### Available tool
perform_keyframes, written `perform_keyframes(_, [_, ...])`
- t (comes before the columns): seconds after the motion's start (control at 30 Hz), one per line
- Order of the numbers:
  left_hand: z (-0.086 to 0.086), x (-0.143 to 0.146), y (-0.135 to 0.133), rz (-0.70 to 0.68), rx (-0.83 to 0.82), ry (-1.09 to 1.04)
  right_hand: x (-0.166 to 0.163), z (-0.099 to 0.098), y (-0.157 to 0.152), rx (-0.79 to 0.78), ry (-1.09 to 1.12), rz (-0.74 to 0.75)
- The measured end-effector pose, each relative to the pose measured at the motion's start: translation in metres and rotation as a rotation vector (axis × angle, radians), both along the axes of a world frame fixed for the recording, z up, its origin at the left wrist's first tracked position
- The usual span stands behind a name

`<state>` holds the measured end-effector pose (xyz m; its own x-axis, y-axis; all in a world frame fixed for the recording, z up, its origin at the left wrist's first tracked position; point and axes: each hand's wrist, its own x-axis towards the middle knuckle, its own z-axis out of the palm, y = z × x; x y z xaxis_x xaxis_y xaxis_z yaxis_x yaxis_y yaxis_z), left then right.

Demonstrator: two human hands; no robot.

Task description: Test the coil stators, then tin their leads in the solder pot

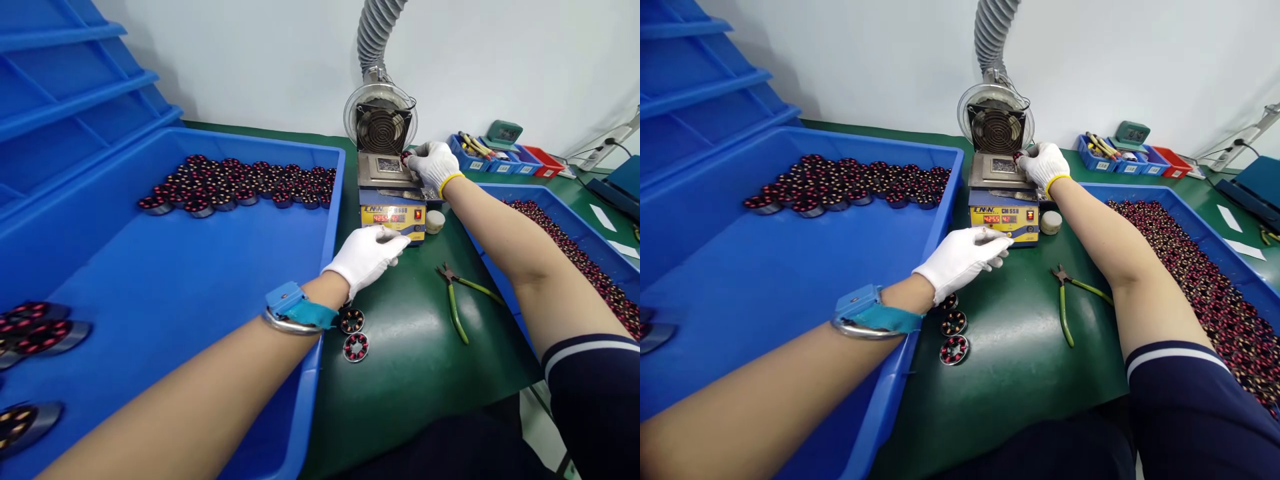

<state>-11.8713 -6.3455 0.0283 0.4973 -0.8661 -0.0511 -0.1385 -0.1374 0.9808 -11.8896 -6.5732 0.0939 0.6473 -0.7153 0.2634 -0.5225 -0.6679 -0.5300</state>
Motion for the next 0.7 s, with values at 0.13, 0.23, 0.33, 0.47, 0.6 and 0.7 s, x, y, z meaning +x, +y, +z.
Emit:
perform_keyframes(0.13, [-0.0005,-0.0002,-0.0001,-0.009,0.003,-0.006,0.0034,-0.0033,-0.0021,-0.019,-0.035,0.004])
perform_keyframes(0.23, [-0.0001,-0.0008,-0.0001,-0.014,0.004,-0.004,0.0062,-0.0063,-0.0055,-0.037,-0.016,0.013])
perform_keyframes(0.33, [0.0002,-0.0012,-0.0001,-0.017,0.012,-0.009,0.0078,-0.0081,-0.0071,-0.062,-0.016,0.012])
perform_keyframes(0.47, [-0.0008,-0.0007,-0.0005,-0.026,0.025,-0.029,0.0088,-0.0090,-0.0064,-0.075,-0.022,-0.007])
perform_keyframes(0.6, [-0.0008,-0.0003,-0.0005,-0.036,0.020,-0.040,0.0081,-0.0061,-0.0038,-0.060,-0.038,0.003])
perform_keyframes(0.7, [0.0000,-0.0005,0.0001,-0.046,0.024,-0.046,0.0048,0.0004,-0.0019,-0.037,-0.055,-0.007])
